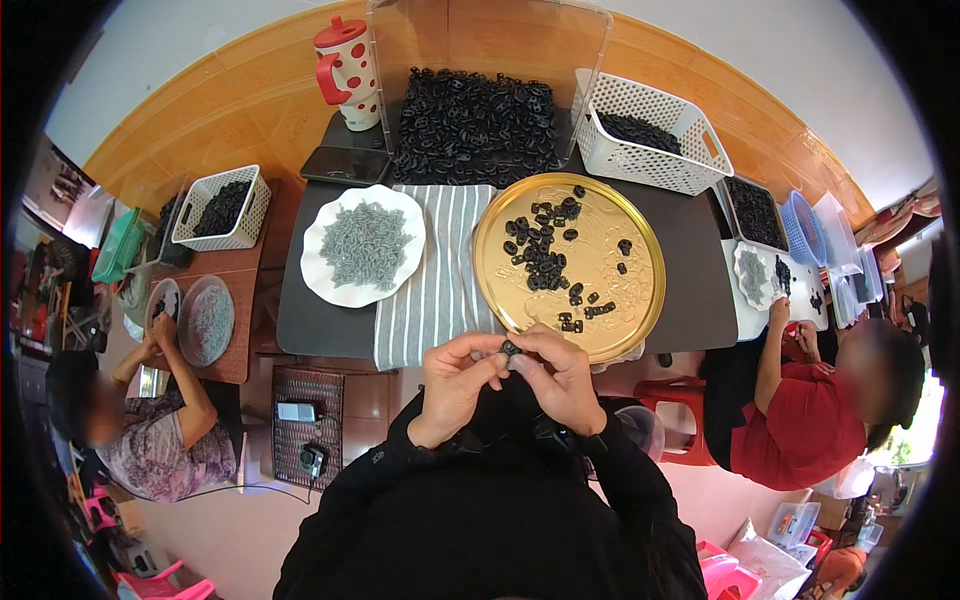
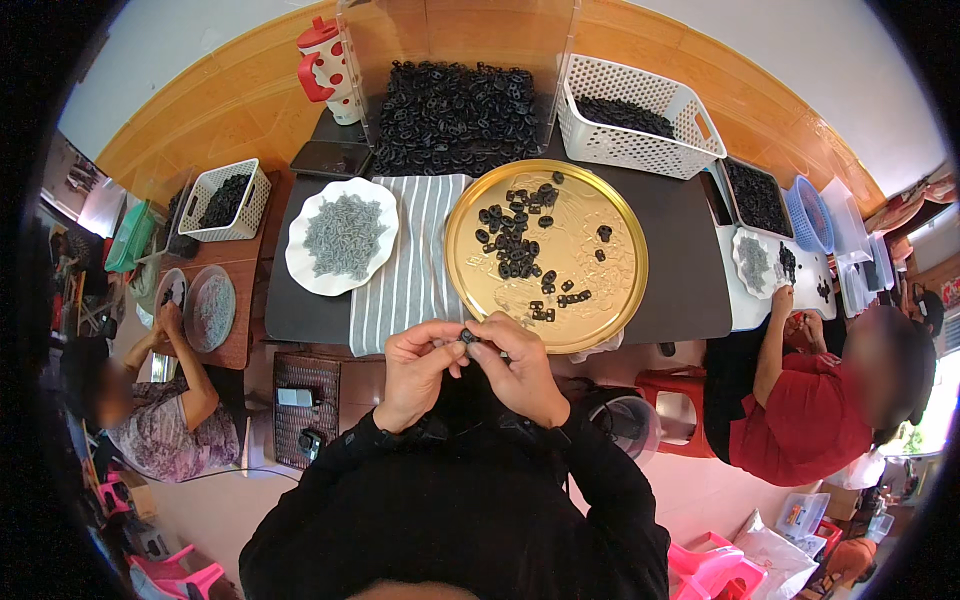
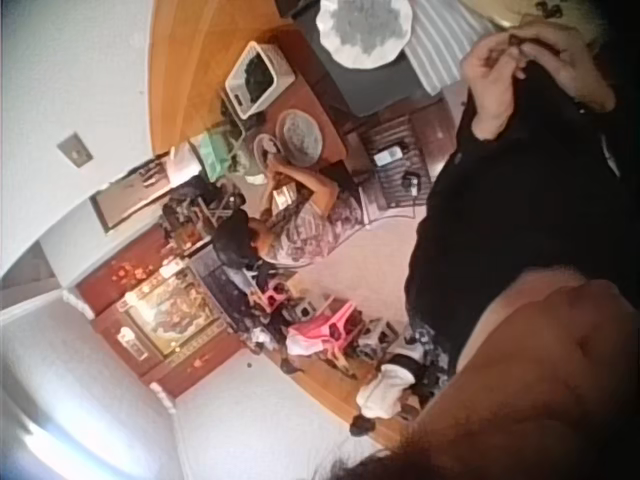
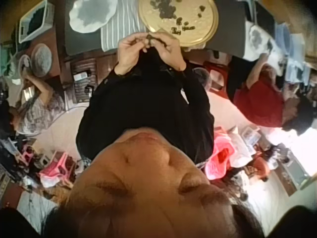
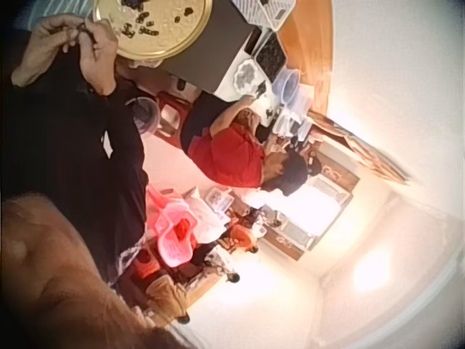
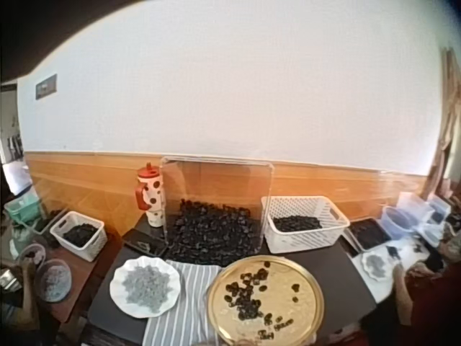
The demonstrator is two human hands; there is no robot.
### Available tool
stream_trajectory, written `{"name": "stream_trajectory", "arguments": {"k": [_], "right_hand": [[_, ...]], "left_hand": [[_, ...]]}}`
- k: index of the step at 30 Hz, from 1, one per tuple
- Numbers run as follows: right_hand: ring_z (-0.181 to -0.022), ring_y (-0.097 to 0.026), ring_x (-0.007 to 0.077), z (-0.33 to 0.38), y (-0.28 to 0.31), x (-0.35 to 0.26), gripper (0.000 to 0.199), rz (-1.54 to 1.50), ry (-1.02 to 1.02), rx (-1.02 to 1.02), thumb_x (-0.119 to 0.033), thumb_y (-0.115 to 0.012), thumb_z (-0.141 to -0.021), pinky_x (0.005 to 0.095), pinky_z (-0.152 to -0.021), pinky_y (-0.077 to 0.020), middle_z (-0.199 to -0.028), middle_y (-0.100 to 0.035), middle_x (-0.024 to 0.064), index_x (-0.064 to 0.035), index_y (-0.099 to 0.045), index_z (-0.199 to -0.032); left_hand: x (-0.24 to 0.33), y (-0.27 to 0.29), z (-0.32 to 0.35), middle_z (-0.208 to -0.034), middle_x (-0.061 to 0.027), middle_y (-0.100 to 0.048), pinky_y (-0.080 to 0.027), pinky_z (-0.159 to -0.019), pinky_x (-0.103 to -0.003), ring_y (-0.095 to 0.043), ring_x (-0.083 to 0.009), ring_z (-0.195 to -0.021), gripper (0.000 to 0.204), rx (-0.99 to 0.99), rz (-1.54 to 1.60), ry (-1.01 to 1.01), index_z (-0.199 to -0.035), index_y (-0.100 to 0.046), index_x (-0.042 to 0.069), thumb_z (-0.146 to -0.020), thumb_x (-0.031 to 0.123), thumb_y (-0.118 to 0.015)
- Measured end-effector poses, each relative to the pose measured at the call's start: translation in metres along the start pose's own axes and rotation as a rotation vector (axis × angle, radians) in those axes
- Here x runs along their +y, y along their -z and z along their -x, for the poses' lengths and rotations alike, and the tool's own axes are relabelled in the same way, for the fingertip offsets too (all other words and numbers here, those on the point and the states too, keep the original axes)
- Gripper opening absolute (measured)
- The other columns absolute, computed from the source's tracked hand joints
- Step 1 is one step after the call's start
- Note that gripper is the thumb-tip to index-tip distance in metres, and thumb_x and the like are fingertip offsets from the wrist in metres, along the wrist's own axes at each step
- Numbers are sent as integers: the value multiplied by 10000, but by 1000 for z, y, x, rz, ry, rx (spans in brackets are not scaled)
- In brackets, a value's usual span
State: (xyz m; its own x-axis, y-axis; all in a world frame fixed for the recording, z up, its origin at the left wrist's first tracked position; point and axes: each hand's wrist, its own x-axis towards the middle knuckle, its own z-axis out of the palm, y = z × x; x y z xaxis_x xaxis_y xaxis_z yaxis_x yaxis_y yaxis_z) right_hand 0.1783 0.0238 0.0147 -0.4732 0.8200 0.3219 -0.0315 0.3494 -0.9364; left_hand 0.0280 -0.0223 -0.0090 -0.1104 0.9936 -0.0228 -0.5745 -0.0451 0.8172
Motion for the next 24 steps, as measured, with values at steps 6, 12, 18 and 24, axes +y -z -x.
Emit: {"name": "stream_trajectory", "arguments": {"k": [6,12,18,24], "right_hand": [[-716,-588,209,2,2,2,363,201,77,-10,76,-655,-768,275,-617,-469,-855,-569,120,24,-577,-1118],[-709,-584,206,5,2,3,386,235,112,-3,82,-662,-749,277,-614,-467,-841,-570,114,16,-588,-1122],[-694,-583,237,6,1,-4,379,281,176,-30,91,-657,-748,296,-608,-466,-838,-552,131,44,-564,-1113],[-678,-559,261,8,0,-5,418,376,263,-31,112,-644,-734,310,-590,-451,-830,-537,134,43,-552,-1136]], "left_hand": [[1,1,-1,-888,-103,-664,-502,-558,-206,-616,-113,-716,212,-1,-26,11,-1035,-654,-39,-833,-82,-608],[-3,12,-3,-919,-111,-668,-512,-562,-220,-631,-136,-748,226,-99,2,52,-1050,-661,-17,-833,-69,-623],[-2,14,-3,-878,-106,-657,-513,-556,-226,-636,-153,-720,198,-166,16,28,-1013,-664,-26,-823,-74,-632],[-4,13,0,-834,-108,-633,-512,-529,-228,-636,-159,-687,155,-150,43,30,-964,-662,-38,-818,-81,-634]]}}
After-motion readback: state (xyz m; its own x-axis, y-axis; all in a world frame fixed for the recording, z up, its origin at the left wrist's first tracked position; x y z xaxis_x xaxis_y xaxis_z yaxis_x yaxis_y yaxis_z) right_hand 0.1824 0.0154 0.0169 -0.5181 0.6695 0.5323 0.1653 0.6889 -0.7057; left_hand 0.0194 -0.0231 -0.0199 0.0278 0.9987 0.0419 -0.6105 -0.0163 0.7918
